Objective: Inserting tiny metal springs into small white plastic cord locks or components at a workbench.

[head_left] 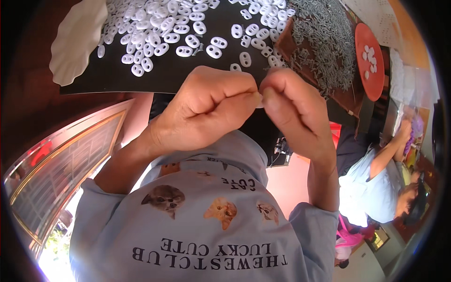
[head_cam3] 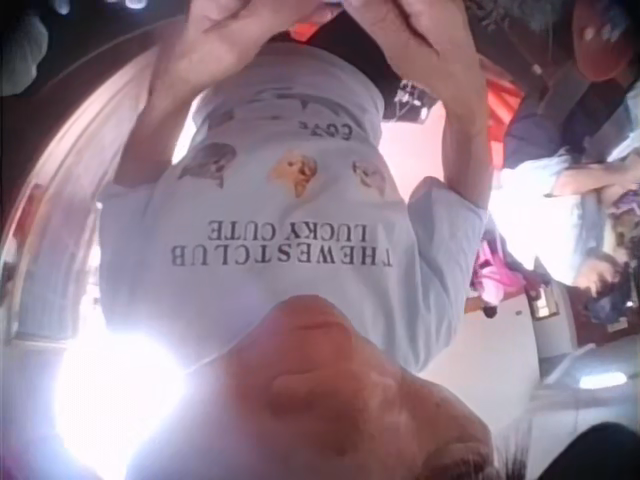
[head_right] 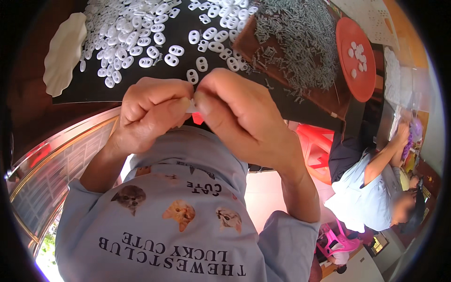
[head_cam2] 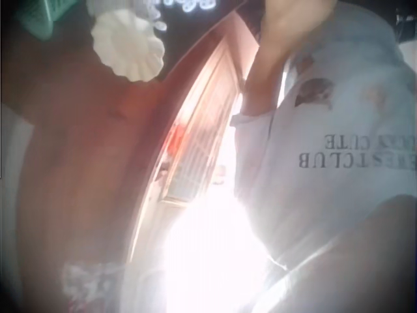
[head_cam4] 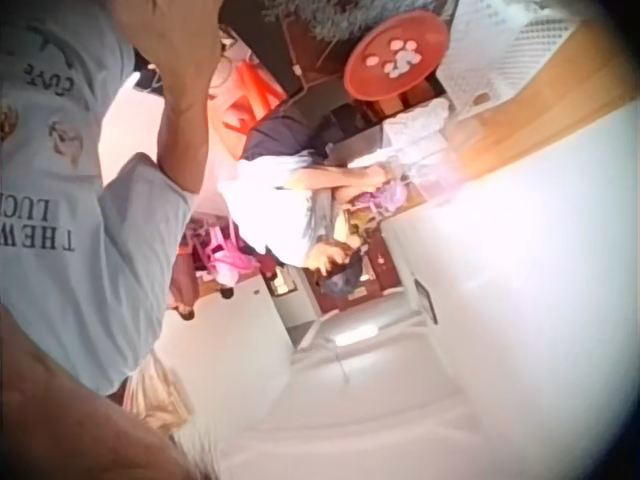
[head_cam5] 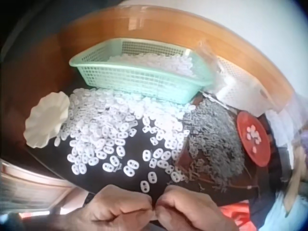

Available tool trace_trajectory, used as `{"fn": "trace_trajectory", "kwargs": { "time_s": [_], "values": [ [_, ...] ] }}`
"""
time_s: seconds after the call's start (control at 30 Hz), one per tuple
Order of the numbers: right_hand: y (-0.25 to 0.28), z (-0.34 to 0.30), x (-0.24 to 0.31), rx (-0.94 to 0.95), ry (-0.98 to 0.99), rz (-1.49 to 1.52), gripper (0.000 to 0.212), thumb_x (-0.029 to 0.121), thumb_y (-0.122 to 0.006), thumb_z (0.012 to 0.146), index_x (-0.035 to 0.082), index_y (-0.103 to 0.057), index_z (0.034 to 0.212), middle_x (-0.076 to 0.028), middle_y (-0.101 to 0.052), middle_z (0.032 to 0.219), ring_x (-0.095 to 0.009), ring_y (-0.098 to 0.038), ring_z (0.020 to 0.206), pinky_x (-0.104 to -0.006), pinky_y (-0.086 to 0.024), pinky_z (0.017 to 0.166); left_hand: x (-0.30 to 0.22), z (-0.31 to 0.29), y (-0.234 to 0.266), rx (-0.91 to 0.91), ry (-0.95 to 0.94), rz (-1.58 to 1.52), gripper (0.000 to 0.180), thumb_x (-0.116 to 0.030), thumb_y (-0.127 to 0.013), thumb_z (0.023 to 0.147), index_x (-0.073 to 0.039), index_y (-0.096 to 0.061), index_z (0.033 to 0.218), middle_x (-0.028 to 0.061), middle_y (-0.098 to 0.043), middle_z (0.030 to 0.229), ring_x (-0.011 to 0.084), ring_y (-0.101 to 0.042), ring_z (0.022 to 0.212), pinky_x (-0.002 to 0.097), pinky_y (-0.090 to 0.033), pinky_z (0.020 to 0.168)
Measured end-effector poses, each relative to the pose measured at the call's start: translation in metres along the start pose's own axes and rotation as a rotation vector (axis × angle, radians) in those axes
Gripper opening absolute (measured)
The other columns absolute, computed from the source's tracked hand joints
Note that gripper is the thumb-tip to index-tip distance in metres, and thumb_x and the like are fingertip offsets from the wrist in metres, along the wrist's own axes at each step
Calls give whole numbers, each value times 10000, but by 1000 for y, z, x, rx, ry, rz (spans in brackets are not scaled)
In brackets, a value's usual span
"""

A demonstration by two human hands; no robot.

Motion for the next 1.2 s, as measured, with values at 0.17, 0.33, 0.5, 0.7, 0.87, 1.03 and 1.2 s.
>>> {"fn": "trace_trajectory", "kwargs": {
  "time_s": [0.17, 0.33, 0.5, 0.7, 0.87, 1.03, 1.2],
  "values": [
    [5, -10, -3, 15, 22, 8, 83, 48, -533, 910, -3, -527, 845, -79, -472, 667, -179, -435, 558, -288, -365, 522, 6, 3, -10, 2, -5, 17, 153, -40, -462, 896, 48, -527, 789, 30, -499, 627, 73, -426, 532, 242, -339, 479],
    [1, -22, -13, -92, -63, 78, 78, 32, -544, 900, -2, -524, 833, -63, -456, 656, -146, -403, 555, -275, -345, 514, 5, 7, -18, -95, 60, 99, 174, -92, -477, 966, 24, -532, 848, 14, -487, 670, 54, -404, 570, 220, -322, 505],
    [4, -24, -16, -109, -58, 64, 61, 35, -563, 897, -1, -536, 856, -63, -463, 667, -148, -414, 559, -277, -354, 516, 5, 5, -19, -90, 45, 131, 128, -50, -496, 931, 12, -548, 832, 21, -489, 651, 70, -420, 563, 231, -343, 503],
    [67, -8, -22, -165, -153, -315, 72, 61, -578, 901, 6, -565, 947, -87, -564, 824, -169, -544, 698, -259, -442, 658, 11, 7, -20, -137, 86, -54, 72, -5, -550, 879, 17, -575, 815, -11, -527, 644, 34, -442, 579, 213, -366, 506],
    [106, 14, -41, -44, -21, -767, 110, 45, -569, 874, 48, -571, 984, -99, -574, 875, -266, -574, 757, -318, -456, 675, 19, 9, -18, -124, 60, -49, 112, 19, -483, 892, 45, -569, 825, 42, -566, 673, 50, -464, 547, 209, -377, 482],
    [111, 23, -45, 32, -55, -1040, 173, 64, -548, 869, 94, -567, 1038, -110, -578, 963, -350, -576, 855, -403, -465, 704, 18, 10, -17, -143, 156, -166, 109, 4, -549, 876, 17, -568, 770, -28, -516, 635, 14, -430, 576, 202, -352, 496],
    [113, 27, -37, 6, -43, -998, 139, 51, -557, 870, 64, -544, 1008, -100, -546, 919, -301, -562, 799, -364, -449, 682, 18, 13, -15, -83, 111, -82, 122, 2, -544, 882, 24, -544, 762, -18, -513, 627, 20, -429, 574, 209, -360, 497]
  ]
}}
Point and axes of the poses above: each hand's wrist, its own z-axis towards the middle knuckle, its own y-axis out of the back of the hand, x = y × z, the point moved 1 cm from there along z, towards the middle knuckle
